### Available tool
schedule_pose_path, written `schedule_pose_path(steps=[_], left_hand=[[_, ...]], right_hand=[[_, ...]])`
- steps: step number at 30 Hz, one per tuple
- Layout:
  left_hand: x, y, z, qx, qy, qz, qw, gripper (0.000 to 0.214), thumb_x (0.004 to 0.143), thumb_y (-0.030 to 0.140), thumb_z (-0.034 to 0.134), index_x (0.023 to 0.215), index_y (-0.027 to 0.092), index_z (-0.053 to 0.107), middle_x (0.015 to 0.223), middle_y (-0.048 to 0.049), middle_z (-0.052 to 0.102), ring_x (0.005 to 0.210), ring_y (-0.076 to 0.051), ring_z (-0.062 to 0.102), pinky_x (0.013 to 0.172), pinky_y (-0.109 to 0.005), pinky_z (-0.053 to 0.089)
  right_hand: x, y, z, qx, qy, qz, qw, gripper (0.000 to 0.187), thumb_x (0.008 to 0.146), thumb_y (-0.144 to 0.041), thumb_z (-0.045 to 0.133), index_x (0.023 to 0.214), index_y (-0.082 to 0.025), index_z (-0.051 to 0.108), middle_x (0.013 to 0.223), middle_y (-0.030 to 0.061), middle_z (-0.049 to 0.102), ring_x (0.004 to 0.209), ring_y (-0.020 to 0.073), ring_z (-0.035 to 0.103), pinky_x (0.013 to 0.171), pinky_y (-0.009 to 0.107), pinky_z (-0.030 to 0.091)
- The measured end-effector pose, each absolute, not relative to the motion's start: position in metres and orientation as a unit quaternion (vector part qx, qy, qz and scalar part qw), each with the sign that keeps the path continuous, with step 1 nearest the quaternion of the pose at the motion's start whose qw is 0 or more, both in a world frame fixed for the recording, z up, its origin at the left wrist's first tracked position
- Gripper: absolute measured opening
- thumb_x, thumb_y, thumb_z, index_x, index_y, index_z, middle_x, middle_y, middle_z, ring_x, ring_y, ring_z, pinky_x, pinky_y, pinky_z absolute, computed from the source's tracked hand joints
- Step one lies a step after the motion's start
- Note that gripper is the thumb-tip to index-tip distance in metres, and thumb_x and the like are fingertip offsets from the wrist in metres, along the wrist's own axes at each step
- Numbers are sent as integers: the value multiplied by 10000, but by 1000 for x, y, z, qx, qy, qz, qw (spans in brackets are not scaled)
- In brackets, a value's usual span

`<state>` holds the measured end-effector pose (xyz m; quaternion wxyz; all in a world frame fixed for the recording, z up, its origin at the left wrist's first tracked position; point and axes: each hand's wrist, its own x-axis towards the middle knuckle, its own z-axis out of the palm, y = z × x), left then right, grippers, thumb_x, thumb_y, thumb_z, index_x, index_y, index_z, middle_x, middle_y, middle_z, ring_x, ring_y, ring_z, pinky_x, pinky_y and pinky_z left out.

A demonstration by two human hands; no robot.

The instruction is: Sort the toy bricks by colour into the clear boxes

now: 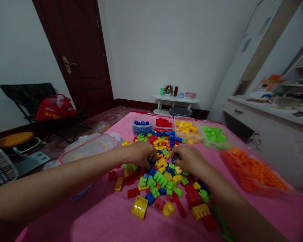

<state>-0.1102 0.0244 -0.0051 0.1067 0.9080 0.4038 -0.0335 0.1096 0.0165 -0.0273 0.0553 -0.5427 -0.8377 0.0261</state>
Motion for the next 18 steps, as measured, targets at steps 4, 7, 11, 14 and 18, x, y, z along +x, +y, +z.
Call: schedule_pose_path(steps=[4, 7, 11, 14, 18], left_hand=[[-112, 35, -7, 891, 412, -12, 192, 334, 536, 281, 744, 853, 220, 657, 696, 9, 628, 566, -128, 509, 476, -213, 301], [-113, 44, -6, 856, 424, 18, 294, 304, 549, 213, 712, 836, 191, 613, 659, 24, 602, 543, -106, 498, 466, -193, 316], [-111, 53, -5, 748, 439, 117, 485, 253, 581, 183, 667, 807, 171, 553, 611, 39, 546, 523, -93, 498, 476, -185, 374], [-110, 59, -7, 596, 414, 223, 651, 335, 574, 159, 666, 888, 177, 553, 710, 18, 574, 603, -101, 560, 508, -179, 417], [-109, 66, -16, 417, 318, 322, 788, 358, 621, 229, 619, 968, 158, 567, 839, -57, 622, 762, -141, 617, 549, -172, 441]], right_hand=[[111, 20, -34, -508, -858, 44, 62, 193, 663, -191, 627, 832, -252, 696, 867, 22, 700, 832, 191, 605, 701, 268, 388], [112, 23, -35, -513, -848, 72, 115, 185, 638, -201, 629, 809, -227, 694, 808, 27, 691, 772, 192, 605, 681, 281, 406], [116, 30, -26, -503, -751, 222, 365, 207, 648, -236, 610, 839, -173, 657, 820, 39, 668, 778, 174, 600, 718, 291, 456], [121, 29, -17, -451, -600, 408, 520, 287, 688, -312, 612, 938, -172, 621, 873, 39, 646, 741, 142, 594, 674, 275, 486], [127, 24, -12, -412, -510, 542, 526, 343, 737, -411, 596, 1017, -213, 610, 888, 22, 632, 614, 96, 551, 463, 188, 407]])
